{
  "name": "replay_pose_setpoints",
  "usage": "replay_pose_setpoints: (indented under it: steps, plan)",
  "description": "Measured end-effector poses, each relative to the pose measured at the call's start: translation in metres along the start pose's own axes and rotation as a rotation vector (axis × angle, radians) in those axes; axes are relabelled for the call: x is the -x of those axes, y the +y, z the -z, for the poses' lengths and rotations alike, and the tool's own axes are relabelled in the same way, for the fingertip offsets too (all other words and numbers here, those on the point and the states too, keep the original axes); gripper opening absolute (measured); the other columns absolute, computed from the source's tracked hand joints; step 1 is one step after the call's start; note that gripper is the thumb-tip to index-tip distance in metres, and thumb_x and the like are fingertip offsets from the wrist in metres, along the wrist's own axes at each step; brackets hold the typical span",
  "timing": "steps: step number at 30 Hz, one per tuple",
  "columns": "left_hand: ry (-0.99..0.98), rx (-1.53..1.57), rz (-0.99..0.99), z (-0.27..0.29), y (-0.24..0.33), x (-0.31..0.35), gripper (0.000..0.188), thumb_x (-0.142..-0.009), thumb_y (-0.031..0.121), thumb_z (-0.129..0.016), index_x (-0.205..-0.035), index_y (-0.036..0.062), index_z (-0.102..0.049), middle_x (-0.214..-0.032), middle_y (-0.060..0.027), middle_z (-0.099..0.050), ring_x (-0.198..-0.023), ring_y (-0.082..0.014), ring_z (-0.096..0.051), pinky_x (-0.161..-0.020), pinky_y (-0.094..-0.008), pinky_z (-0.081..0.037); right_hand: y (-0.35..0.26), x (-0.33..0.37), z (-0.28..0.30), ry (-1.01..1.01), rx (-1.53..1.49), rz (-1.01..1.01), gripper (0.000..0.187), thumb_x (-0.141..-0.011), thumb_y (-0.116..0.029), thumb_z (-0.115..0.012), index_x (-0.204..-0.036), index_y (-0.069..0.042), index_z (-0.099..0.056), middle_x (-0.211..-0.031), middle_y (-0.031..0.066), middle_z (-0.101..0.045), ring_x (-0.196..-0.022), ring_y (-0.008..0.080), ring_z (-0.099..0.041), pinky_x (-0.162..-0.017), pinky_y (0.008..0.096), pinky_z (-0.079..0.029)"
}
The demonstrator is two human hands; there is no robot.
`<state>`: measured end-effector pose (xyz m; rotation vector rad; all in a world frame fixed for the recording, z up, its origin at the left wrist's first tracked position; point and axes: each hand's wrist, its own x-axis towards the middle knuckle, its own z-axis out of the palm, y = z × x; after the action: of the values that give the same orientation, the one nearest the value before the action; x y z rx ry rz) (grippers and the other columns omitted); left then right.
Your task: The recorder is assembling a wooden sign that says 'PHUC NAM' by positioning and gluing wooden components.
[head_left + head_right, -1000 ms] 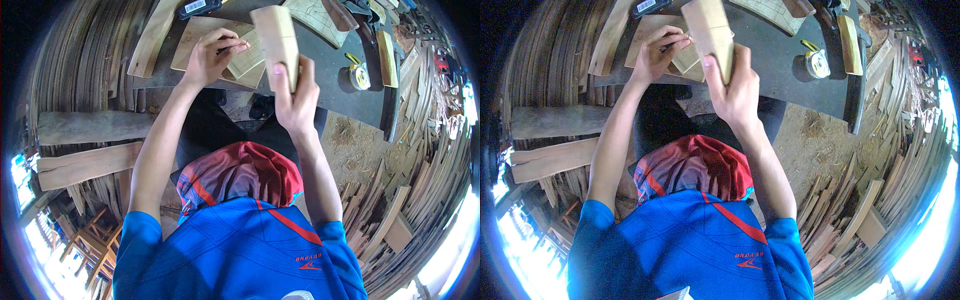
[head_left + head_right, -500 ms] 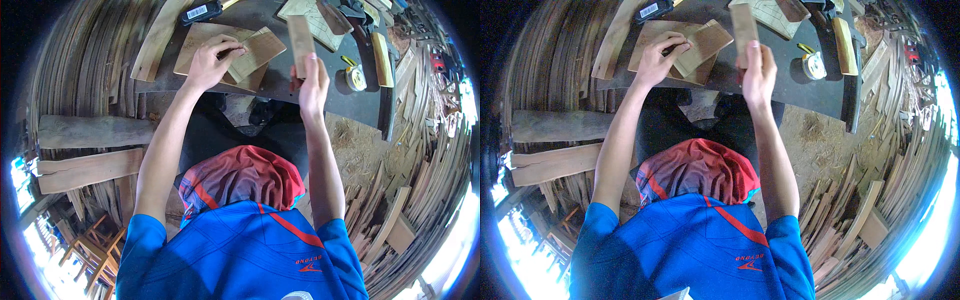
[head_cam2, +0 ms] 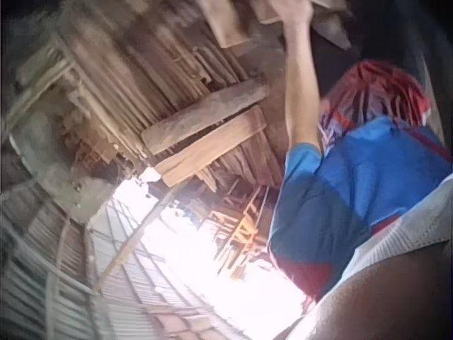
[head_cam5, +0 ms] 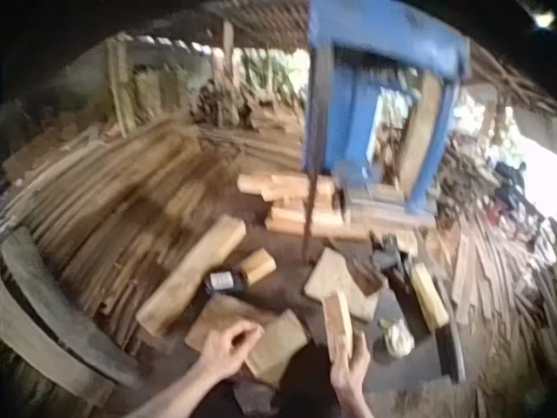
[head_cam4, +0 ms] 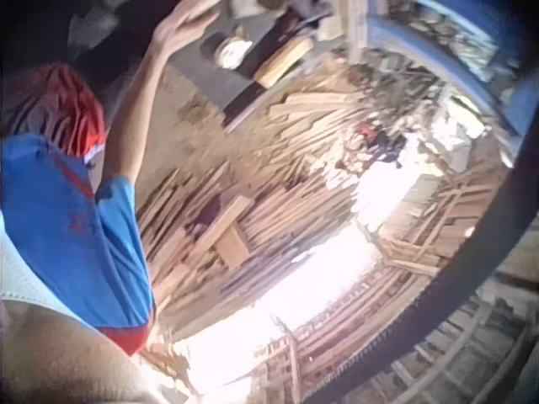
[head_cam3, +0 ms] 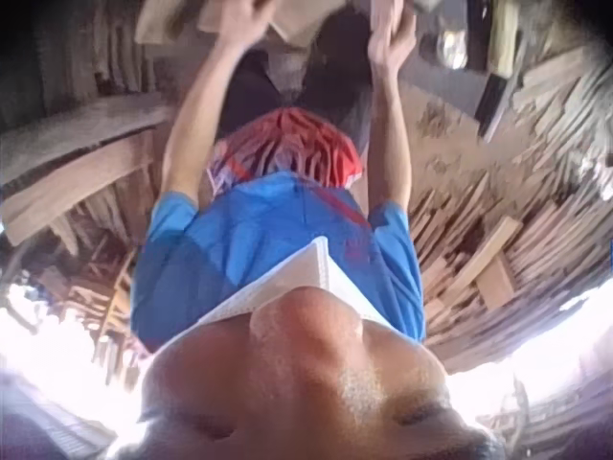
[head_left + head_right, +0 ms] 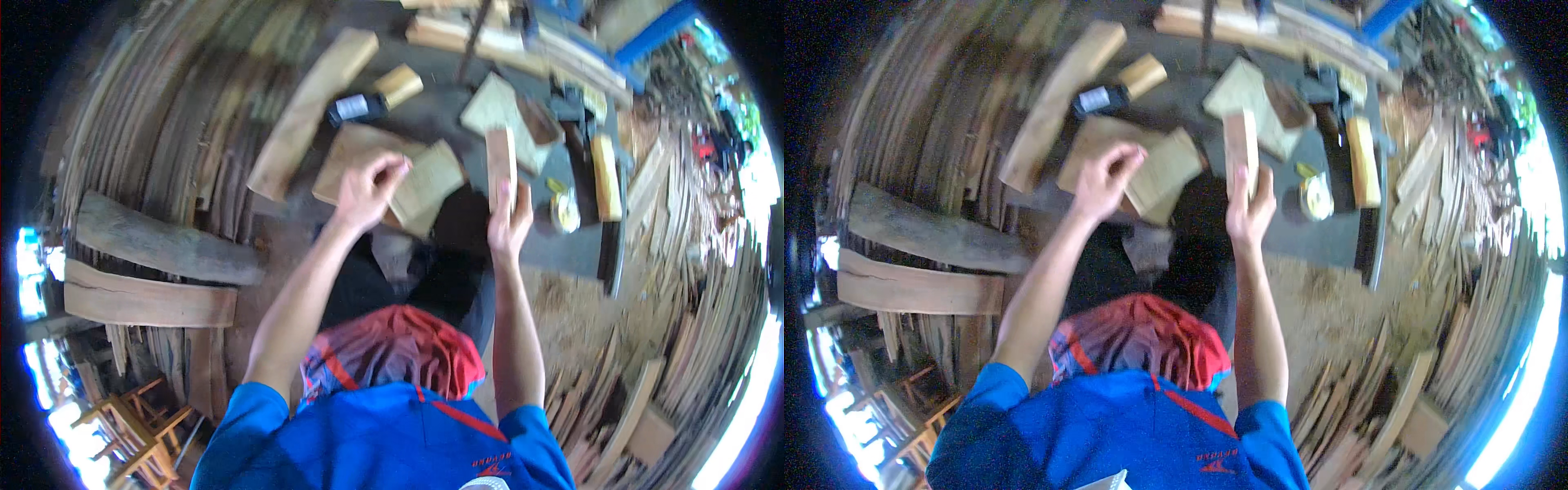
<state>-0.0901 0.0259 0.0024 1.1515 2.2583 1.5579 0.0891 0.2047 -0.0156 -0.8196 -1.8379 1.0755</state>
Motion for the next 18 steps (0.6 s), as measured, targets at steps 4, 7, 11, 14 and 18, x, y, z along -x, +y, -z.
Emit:
replay_pose_setpoints:
  steps: [4,7,11,14,18]
  plan:
    - [-0.009,0.509,0.231,-0.003,-0.015,0.013,0.023,-0.105,0.026,-0.059,-0.112,0.0052,-0.066,-0.108,-0.0043,-0.074,-0.093,-0.0095,-0.064,-0.084,-0.0285,-0.051,0.007,0.014,-0.003,0.014,-0.001,-0.011,0.040,-0.103,-0.036,-0.058,-0.113,0.003,-0.061,-0.092,0.0170,-0.069,-0.086,0.0192,-0.061,-0.080,0.0363,-0.052]
    - [-0.091,0.813,0.180,0.021,0.051,0.027,0.015,-0.104,0.019,-0.060,-0.111,0.0062,-0.065,-0.119,-0.0098,-0.071,-0.105,-0.0143,-0.064,-0.098,-0.0328,-0.050,0.016,0.021,0.002,-0.100,-0.121,-0.230,0.041,-0.104,-0.037,-0.056,-0.116,0.002,-0.059,-0.080,0.0093,-0.063,-0.063,0.0112,-0.053,-0.057,0.0288,-0.045]
    - [-0.548,1.183,-0.167,0.076,0.156,0.038,0.012,-0.096,0.012,-0.067,-0.091,0.0015,-0.070,-0.119,-0.0251,-0.066,-0.113,-0.0309,-0.064,-0.098,-0.0426,-0.049,0.003,0.019,0.001,-0.080,-0.120,-0.123,0.042,-0.105,-0.039,-0.053,-0.116,0.002,-0.057,-0.073,0.0057,-0.058,-0.052,0.0088,-0.048,-0.046,0.0266,-0.038]
    - [-0.779,1.372,-0.404,0.096,0.196,0.036,0.005,-0.091,0.012,-0.073,-0.091,0.0074,-0.074,-0.105,-0.0188,-0.073,-0.107,-0.0333,-0.065,-0.089,-0.0426,-0.049,0.008,0.017,0.004,-0.066,-0.168,-0.154,0.043,-0.106,-0.039,-0.053,-0.117,0.002,-0.057,-0.074,0.0079,-0.060,-0.051,0.0096,-0.048,-0.045,0.0256,-0.038]
    - [-0.823,1.381,-0.450,0.120,0.229,0.026,0.011,-0.091,0.014,-0.075,-0.086,0.0055,-0.076,-0.101,-0.0162,-0.073,-0.096,-0.0291,-0.065,-0.083,-0.0402,-0.052,0.004,0.017,0.002,-0.063,-0.176,-0.180,0.043,-0.106,-0.040,-0.053,-0.116,0.001,-0.057,-0.075,0.0083,-0.060,-0.051,0.0093,-0.048,-0.045,0.0252,-0.037]
